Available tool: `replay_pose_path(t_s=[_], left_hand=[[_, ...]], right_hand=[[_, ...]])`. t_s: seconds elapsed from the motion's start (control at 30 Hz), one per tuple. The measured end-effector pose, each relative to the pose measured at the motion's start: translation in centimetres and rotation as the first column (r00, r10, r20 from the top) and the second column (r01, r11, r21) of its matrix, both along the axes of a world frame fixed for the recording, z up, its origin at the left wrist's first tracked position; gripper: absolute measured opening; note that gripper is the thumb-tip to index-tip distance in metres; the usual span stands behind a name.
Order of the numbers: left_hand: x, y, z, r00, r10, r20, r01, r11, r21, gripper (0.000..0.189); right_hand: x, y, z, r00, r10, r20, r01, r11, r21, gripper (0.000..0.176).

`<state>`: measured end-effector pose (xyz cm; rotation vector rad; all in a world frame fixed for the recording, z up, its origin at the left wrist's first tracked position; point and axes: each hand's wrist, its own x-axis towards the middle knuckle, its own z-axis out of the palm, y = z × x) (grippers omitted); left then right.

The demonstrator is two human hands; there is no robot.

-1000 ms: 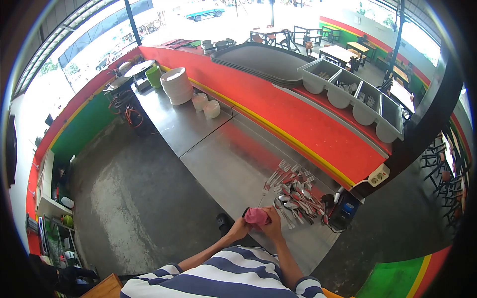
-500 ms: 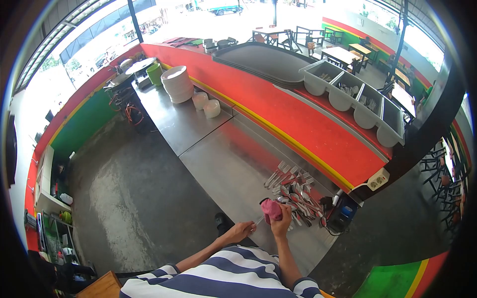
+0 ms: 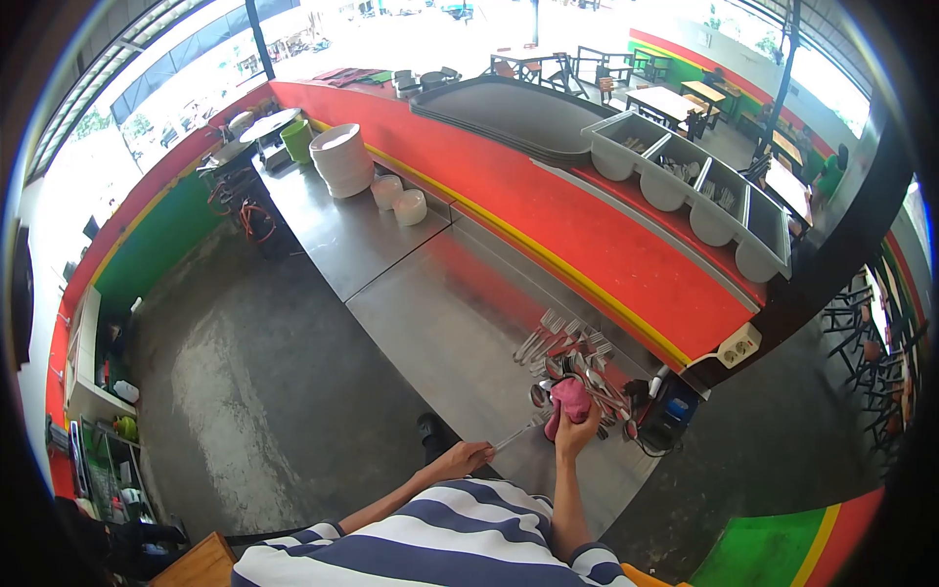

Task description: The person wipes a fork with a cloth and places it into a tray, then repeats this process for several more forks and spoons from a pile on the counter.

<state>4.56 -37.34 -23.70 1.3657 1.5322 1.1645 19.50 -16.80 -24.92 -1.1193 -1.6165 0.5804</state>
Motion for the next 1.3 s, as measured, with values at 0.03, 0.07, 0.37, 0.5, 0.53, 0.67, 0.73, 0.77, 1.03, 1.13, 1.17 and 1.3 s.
replay_pose_path(t_s=[0.03,0.07,0.37,0.5,0.53,0.67,0.73,0.77,1.03,1.13,1.17,1.3], left_hand=[[0.1,0.0,-0.2,1.0,0.015,0.027,-0.014,1.0,-0.016,0.018],[0.2,0.0,-0.4,0.998,0.03,0.054,-0.029,0.999,-0.033,0.02],[0.4,1.1,0.5,0.953,0.209,0.219,-0.18,0.973,-0.147,0.033],[0.9,1.5,0.7,0.936,0.219,0.277,-0.182,0.971,-0.154,0.034],[1.1,1.5,0.9,0.93,0.21,0.3,-0.17,0.973,-0.155,0.034],[2.8,1.5,0.4,0.885,0.149,0.44,-0.084,0.983,-0.163,0.034],[3.6,1.4,-0.3,0.849,0.096,0.519,-0.022,0.989,-0.147,0.035],[4.0,1.3,-0.5,0.832,0.063,0.551,0.011,0.991,-0.13,0.035],[5.5,1.3,0.2,0.732,0.01,0.682,0.159,0.97,-0.185,0.035],[5.9,1.5,0.6,0.779,-0.006,0.626,0.151,0.972,-0.178,0.036],[5.9,1.5,0.6,0.799,-0.011,0.602,0.149,0.972,-0.181,0.037],[6.3,1.8,1.0,0.875,0.012,0.484,0.098,0.974,-0.202,0.034]], right_hand=[[0.1,0.0,-0.5,1.0,-0.023,-0.004,0.023,0.999,-0.029,0.047],[0.2,0.0,-1.0,0.999,-0.046,-0.007,0.045,0.997,-0.058,0.048],[1.5,-1.8,-5.4,0.934,0.309,0.182,-0.236,0.911,-0.337,0.055],[1.7,-3.5,-1.5,0.895,0.404,0.19,-0.331,0.886,-0.324,0.042],[1.7,-3.9,-0.8,0.891,0.439,0.117,-0.373,0.854,-0.363,0.039],[2.1,-4.9,-1.7,0.667,0.559,-0.492,-0.743,0.449,-0.497,0.033],[2.4,-6.2,-0.3,0.671,0.53,-0.518,-0.734,0.382,-0.561,0.032],[2.5,-6.6,1.2,0.613,0.535,-0.58,-0.785,0.331,-0.524,0.029],[4.5,-7.1,-0.4,0.596,0.473,-0.649,-0.803,0.375,-0.464,0.019],[5.2,-7.2,-0.8,0.656,0.448,-0.608,-0.753,0.452,-0.478,0.019],[5.5,-7.2,-0.9,0.677,0.441,-0.589,-0.733,0.477,-0.485,0.018],[6.2,-7.4,0.1,0.716,0.418,-0.559,-0.695,0.498,-0.519,0.02]])
